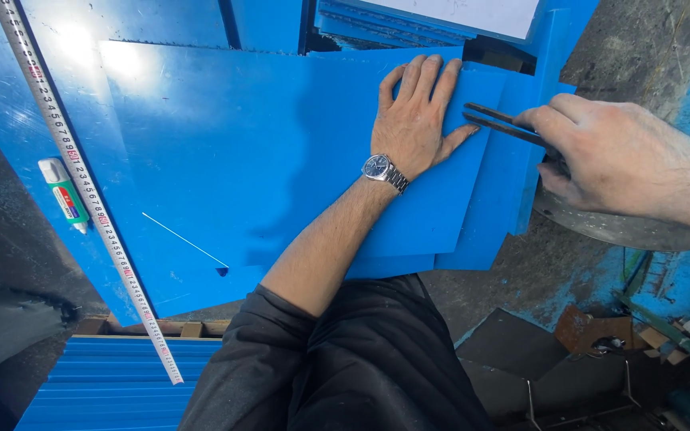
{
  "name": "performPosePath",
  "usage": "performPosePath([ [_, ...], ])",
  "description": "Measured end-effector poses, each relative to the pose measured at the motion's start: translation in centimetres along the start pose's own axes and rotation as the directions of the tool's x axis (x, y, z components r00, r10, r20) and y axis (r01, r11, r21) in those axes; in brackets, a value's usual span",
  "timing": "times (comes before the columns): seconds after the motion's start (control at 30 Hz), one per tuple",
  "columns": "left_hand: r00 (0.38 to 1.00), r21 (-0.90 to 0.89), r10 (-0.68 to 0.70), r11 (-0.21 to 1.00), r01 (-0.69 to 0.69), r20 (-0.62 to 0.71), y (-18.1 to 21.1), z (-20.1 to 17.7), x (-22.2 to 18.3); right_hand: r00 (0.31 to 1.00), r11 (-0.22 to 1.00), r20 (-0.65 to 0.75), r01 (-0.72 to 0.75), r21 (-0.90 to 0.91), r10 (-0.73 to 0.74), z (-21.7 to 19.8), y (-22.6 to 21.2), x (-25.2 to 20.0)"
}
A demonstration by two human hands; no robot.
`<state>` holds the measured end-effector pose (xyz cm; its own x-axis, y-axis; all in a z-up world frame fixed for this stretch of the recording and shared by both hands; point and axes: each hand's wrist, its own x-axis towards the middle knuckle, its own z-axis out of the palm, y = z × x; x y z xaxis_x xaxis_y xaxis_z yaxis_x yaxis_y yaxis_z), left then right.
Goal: Measuring and marking blue sheets using a measuring tape, marker, and divider tool.
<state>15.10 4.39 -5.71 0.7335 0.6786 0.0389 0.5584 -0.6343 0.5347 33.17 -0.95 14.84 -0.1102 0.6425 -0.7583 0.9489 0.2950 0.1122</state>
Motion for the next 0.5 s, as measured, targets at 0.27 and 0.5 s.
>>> performPosePath([
  [0.27,1.000,0.008,0.002,1.000,-0.002,0.012,0.1,-0.4,0.0,0.907,0.766,0.157,0.416,-0.490,-0.392,0.1,0.6,0.9],
  [0.5,1.000,-0.006,-0.013,1.000,0.013,0.011,0.0,0.0,0.0,0.806,0.509,0.255,0.548,-0.664,-0.534,1.0,1.2,1.7],
])
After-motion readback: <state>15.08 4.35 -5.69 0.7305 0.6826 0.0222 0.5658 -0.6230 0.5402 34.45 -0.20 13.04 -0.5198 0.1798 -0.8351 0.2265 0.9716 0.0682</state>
